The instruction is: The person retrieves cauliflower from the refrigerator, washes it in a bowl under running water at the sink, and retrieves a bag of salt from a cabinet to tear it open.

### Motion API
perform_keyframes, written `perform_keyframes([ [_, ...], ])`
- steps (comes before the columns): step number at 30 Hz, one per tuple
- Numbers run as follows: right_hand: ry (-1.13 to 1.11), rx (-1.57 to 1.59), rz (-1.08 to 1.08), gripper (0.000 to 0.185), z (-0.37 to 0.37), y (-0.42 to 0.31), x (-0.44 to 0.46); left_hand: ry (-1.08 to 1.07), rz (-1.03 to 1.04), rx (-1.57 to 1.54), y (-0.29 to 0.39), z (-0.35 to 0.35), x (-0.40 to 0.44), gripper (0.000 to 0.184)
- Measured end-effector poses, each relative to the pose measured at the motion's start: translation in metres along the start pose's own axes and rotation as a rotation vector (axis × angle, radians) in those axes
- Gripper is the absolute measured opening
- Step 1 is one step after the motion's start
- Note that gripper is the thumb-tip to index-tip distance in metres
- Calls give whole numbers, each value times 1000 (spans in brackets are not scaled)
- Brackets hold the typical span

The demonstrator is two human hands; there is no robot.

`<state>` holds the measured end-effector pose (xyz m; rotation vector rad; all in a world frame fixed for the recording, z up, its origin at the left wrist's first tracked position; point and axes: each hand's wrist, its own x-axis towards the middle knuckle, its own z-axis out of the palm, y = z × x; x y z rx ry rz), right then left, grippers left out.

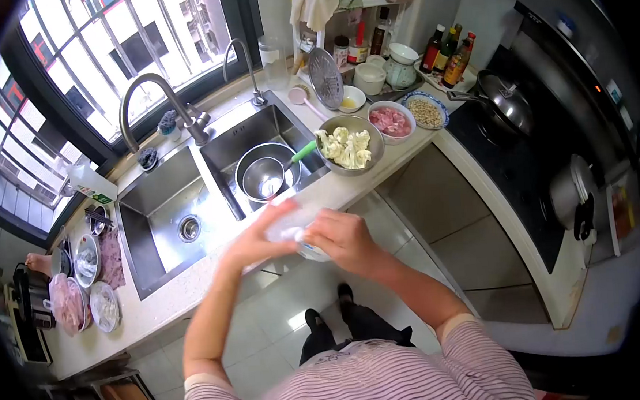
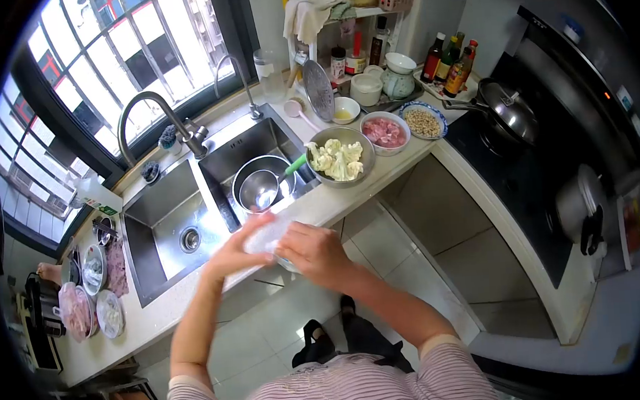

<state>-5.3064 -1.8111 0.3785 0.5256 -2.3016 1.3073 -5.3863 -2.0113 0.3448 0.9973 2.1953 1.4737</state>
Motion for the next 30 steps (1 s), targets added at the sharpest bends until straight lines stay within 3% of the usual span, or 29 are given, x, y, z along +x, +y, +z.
perform_keyframes([
  [1, -1, 2, -23, 7, 4, 10, 12, 20, 46, 6, 6, 19, 8, 53],
  [4, -96, 279, 178, 9, 13, 50, 41, 278, -252, -512, -7, 35, 24, 25],
  [5, -121, 490, 328, 12, 16, 60, 46, 407, -337, -511, -6, 36, 24, 23],
  [8, -189, 331, 292, 14, 27, 103, 52, 655, -290, -694, -38, 40, 25, 25],
  [10, -307, 237, 331, 15, 36, 126, 51, 655, -330, -684, -59, 42, 23, 25],
  [13, -267, 369, 431, 15, 57, 135, 57, 773, -288, -611, -56, 37, 26, 21],
  [17, -214, 294, 367, 9, 73, 131, 68, 811, -244, -417, -77, 10, 22, 16],
  [23, -316, 217, 326, 8, 77, 126, 81, 813, -453, -707, -86, -8, 18, 18],
  [26, -343, 91, 301, 7, 77, 127, 83, 744, -408, -522, -75, -15, 23, 13],
  [30, -313, 30, 223, 7, 77, 119, 81, 600, -165, 357, -62, -21, 32, 4],
])
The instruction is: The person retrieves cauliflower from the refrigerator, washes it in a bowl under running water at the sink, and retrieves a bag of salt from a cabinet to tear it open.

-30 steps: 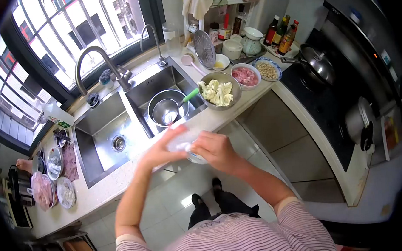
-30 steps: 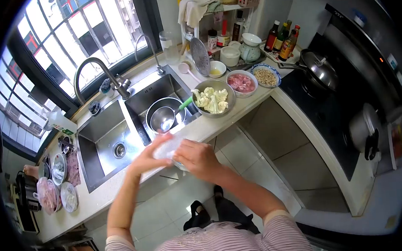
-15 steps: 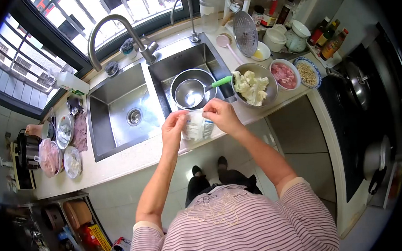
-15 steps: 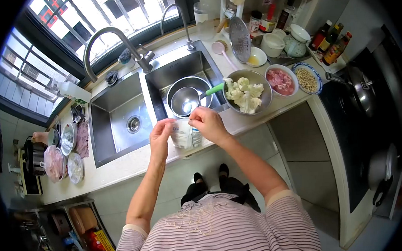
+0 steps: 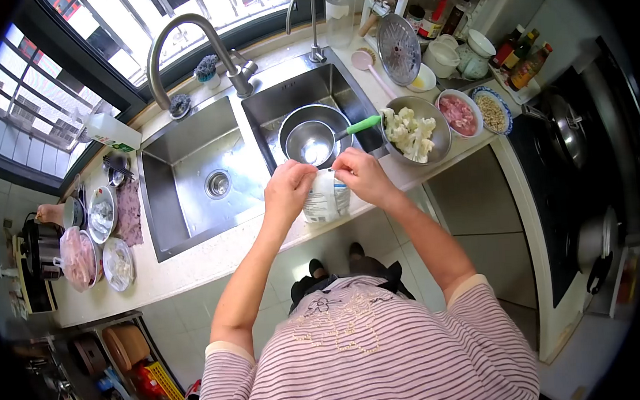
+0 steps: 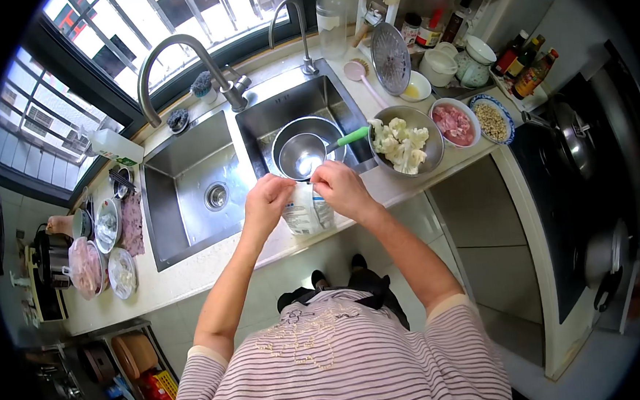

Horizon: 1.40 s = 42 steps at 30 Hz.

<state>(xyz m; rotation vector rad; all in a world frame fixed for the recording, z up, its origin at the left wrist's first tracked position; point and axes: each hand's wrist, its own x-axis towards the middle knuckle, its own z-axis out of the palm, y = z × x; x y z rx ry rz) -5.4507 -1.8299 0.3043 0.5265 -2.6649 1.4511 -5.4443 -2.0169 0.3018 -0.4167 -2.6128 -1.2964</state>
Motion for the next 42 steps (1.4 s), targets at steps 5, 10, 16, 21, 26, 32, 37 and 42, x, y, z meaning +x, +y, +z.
perform_keyframes([
  [5, 40, -104, -147, 11, 5, -6, -1, -16, 222, 329, 23, -7, 2, 6],
  [10, -51, -154, -79, 13, 7, -19, 1, -34, 348, 384, 25, -6, -6, 7],
  [16, 32, -184, -248, 12, 25, -10, -2, -23, 209, 297, 17, 1, -9, 5],
  [21, 154, -243, -455, 7, 37, -7, -1, -78, -58, 228, 2, 12, -4, 14],
  [26, 134, -373, -676, 11, 36, -7, 1, -150, -349, 135, 0, 16, -1, 18],
  [32, 105, -147, -405, 6, 39, -4, -2, -58, -167, 1, 0, 3, -12, 10],
  [37, -177, -130, -174, 11, 24, -20, 7, -38, 57, 95, 8, -9, -19, 6],
  [42, -357, -239, -175, 21, 23, -20, 11, -33, 62, 215, 4, -2, -29, 5],
])
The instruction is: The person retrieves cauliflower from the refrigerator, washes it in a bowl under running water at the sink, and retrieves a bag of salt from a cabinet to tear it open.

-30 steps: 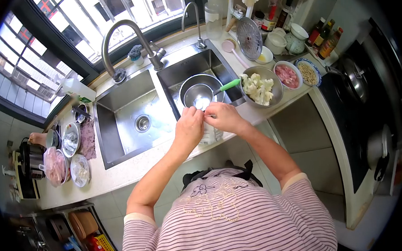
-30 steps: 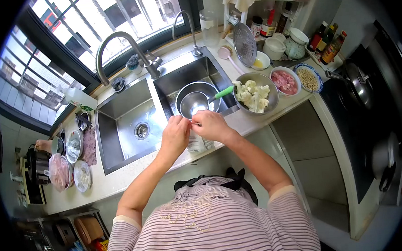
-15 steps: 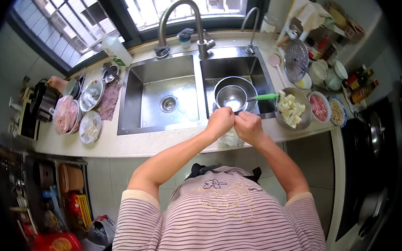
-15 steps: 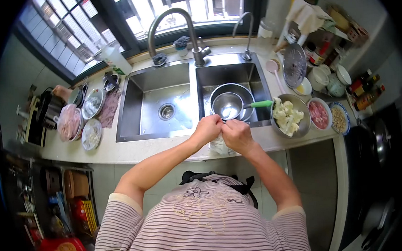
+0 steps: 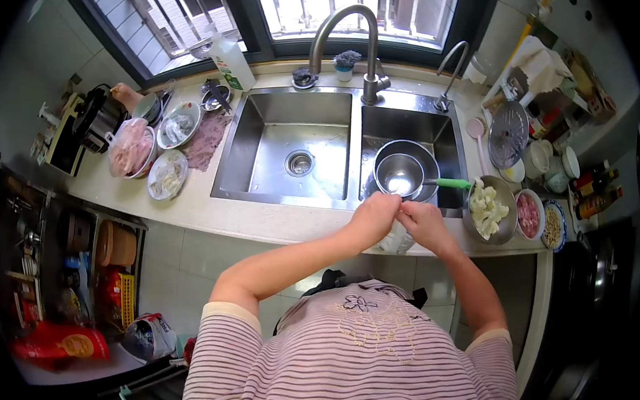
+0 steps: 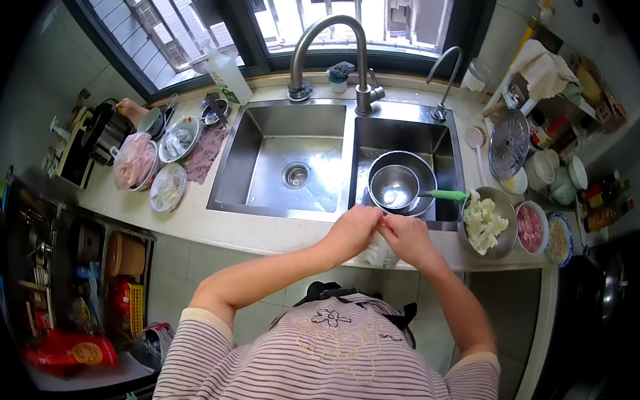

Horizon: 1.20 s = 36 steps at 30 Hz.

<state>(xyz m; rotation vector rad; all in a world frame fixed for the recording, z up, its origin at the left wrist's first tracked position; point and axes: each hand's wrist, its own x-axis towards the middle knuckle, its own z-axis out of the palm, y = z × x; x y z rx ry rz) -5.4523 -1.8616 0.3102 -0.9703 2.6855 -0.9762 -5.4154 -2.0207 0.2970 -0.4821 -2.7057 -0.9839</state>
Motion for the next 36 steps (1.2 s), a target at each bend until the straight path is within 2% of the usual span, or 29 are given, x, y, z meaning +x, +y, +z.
perform_keyframes([
  [5, 25, 18, -16, 16, 5, 1, -1, -47, -28, 245, 10, 0, 1, 7],
  [8, 79, 54, -6, 16, 10, 2, -3, -98, 76, 380, 13, -10, 5, 8],
  [11, 131, 26, -22, 16, 15, 7, -4, -200, -55, 345, 21, -12, 7, 8],
  [14, 179, 47, -32, 16, 16, 7, -5, -200, -170, 248, 24, -8, 8, 8],
  [17, 184, 19, -58, 16, 15, 8, -7, -177, -100, 121, 13, -7, 8, 9],
  [21, 204, 9, -111, 16, 18, 8, -11, -273, -75, 158, 16, -16, 12, 8],
  [22, 249, 29, -143, 16, 19, 9, -12, -217, -61, 120, 13, -13, 11, 8],
  [28, 324, -3, -236, 13, 26, 16, -11, -208, -333, -45, 15, -8, 16, 15],
  [32, 351, -62, -314, 14, 27, 18, -9, -178, -377, -136, -5, 7, 18, 16],
  [36, 368, -127, -406, 14, 28, 21, -8, -286, -797, -562, 4, -1, 23, 12],
])
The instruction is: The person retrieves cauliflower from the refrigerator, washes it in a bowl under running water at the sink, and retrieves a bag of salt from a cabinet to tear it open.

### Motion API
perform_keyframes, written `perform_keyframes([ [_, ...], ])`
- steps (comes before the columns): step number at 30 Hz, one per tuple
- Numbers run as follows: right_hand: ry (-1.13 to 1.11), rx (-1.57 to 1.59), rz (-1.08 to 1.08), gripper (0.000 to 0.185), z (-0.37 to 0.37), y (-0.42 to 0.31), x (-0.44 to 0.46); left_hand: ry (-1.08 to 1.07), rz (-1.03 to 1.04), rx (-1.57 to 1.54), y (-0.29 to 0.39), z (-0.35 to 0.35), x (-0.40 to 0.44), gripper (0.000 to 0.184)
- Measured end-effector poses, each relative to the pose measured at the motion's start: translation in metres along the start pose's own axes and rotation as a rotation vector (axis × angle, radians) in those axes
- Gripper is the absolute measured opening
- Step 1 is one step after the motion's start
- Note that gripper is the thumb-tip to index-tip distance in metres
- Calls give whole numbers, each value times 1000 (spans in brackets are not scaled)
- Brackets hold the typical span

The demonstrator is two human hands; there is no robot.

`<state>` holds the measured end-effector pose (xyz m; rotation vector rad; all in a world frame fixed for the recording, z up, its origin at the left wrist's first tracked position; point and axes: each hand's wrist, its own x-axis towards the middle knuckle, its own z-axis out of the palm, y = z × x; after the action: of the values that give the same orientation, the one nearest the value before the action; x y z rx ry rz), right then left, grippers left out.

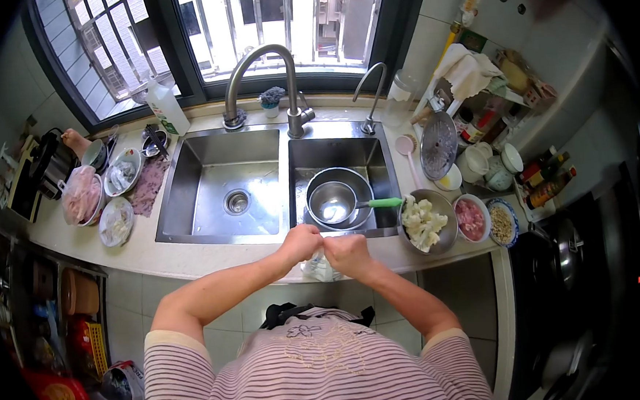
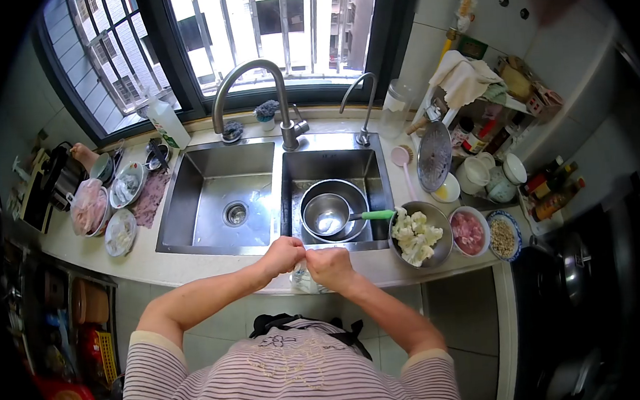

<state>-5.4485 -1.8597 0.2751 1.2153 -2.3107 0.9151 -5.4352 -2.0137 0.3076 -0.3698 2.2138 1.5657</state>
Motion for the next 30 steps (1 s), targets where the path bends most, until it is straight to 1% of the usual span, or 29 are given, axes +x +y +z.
perform_keyframes([
  [3, 8, -11, -56, 14, -2, -2, 2, -94, -116, -285, -8, -2, 2, 10],
  [6, 25, -15, -91, 14, -3, -5, 3, -73, -197, -407, -15, 1, 4, 8],
  [7, 33, -17, -104, 14, -3, -5, 4, -66, -191, -409, -16, 1, 4, 8],
  [9, 12, -48, -51, 12, -1, -4, 0, -54, -180, -415, -17, 1, 2, 8],
  [10, 1, -64, -22, 11, -1, -4, -2, -46, -97, -358, -17, 0, 2, 8],
  [12, 87, 4, 104, 9, -5, -7, -3, -39, 47, -240, -18, -3, 0, 9],
  [13, 130, 45, 179, 10, -7, -10, -3, -35, 67, -222, -18, -5, -1, 10],
  [15, 26, 95, 303, 15, -18, -5, -8, -19, 80, -249, -21, -9, -3, 11],
  [17, -57, 166, 370, 16, -31, 1, -13, 29, 167, -186, -28, -10, 1, 11],
  [18, -88, 250, 434, 15, -32, 4, -17, 18, 144, -176, -23, -10, -2, 11],
  [21, -82, 429, 579, 14, -34, 5, -22, 33, 118, -152, -17, -10, -6, 14],
  [22, -85, 444, 600, 12, -34, 5, -22, 45, 105, -118, -15, -11, -8, 13],
  [25, -31, 522, 633, 10, -35, 2, -23, 270, 510, 507, -10, -11, -17, 9],
  [28, -2, 590, 644, 9, -33, 2, -25, 468, 950, 648, 12, 4, -34, 10],
  [30, -31, 548, 659, 9, -39, -2, -20, 352, 821, 644, 10, 21, -34, 14],
])
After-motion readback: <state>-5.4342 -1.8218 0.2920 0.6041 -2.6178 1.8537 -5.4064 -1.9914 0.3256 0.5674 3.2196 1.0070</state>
